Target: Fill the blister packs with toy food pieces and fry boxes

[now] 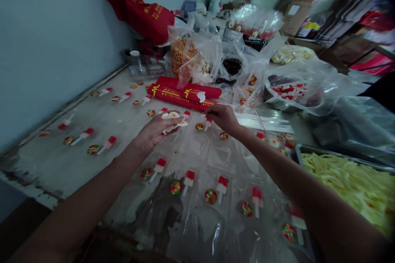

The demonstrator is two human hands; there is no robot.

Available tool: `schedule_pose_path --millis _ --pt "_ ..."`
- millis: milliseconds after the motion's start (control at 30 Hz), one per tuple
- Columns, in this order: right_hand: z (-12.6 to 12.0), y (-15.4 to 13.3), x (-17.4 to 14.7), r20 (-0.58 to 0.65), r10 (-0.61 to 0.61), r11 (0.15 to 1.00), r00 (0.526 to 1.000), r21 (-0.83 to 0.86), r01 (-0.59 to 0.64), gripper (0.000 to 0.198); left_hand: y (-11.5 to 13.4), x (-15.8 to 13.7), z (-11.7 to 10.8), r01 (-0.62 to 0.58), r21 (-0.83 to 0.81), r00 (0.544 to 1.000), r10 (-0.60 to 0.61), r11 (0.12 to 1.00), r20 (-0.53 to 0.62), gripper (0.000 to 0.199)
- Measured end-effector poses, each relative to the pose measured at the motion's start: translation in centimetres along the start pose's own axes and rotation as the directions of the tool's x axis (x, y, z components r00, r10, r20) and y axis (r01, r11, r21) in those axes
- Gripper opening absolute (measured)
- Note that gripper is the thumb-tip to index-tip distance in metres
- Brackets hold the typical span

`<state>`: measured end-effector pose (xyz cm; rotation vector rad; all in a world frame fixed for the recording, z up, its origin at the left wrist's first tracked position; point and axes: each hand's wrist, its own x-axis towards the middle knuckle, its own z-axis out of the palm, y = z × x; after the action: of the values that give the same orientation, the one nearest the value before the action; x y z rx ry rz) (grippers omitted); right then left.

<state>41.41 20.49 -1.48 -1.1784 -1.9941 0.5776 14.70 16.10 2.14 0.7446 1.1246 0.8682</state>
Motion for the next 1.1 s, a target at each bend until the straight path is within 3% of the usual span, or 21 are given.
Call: schedule_pose_path --millis 67,133,333,500,600,667,767,833,900,1000,1100 --pt "0.3 0.9 1.2 0.118 -0.148 0.975 0.982 -0.151 0.166 0.017 0.5 0.8 -0.8 -0.012 -0.024 0.999 0.011 1.000 -0.043 0.037" --pt "0.8 1.5 2.1 0.209 -0.222 0.929 0.952 -0.251 0.271 0.021 0.7 1.8 -1.1 -0.036 -0.024 0.997 0.034 0.999 -0.067 0.038" --pt "1.2 2.1 3.1 0.370 -0.249 0.861 0.895 -0.338 0.379 0.038 0.6 4.2 0.3 -0.129 -0.004 0.984 0.127 0.992 -0.122 0.046" --pt "0.7 0.0 2.0 0.161 -0.180 0.966 0.970 -0.157 0.205 0.034 0.8 3.9 1.0 -0.118 0.018 0.984 0.120 0.993 -0.129 0.043" --pt "1.6 -2.8 2.0 0.125 -0.233 0.972 0.964 0.014 0.233 0.038 1.1 3.2 1.0 -0.080 -0.046 0.995 0.077 0.996 -0.070 0.039" --pt "2.5 -4.5 2.7 0.112 -0.266 0.962 0.958 0.088 0.257 0.025 1.6 2.8 0.8 -0.051 -0.078 0.999 0.051 0.996 -0.004 0.030" --pt "3.5 -5.7 4.6 0.059 -0.149 0.980 0.987 0.142 0.139 0.019 2.6 2.2 -0.5 -0.020 -0.124 0.999 0.016 0.992 -0.030 0.017" --pt "3.9 -5.8 5.9 0.045 -0.051 0.998 0.998 0.025 0.050 0.019 3.3 1.9 -2.0 -0.027 -0.162 0.990 0.004 0.986 -0.138 0.010" --pt "4.4 -5.7 6.8 0.097 -0.039 0.964 0.994 -0.257 0.063 0.015 3.8 1.6 -3.7 -0.047 -0.144 0.974 0.013 0.988 -0.226 0.006" --pt "5.9 -6.2 6.9 0.322 -0.053 0.738 0.945 -0.625 0.254 0.020 3.7 1.3 -6.0 -0.052 0.003 0.969 0.051 0.999 -0.242 0.013" --pt "7.7 -6.9 6.4 0.454 0.011 0.586 0.891 -0.725 0.362 0.030 3.0 1.2 -7.0 -0.031 0.115 0.983 0.051 0.993 -0.177 0.012"
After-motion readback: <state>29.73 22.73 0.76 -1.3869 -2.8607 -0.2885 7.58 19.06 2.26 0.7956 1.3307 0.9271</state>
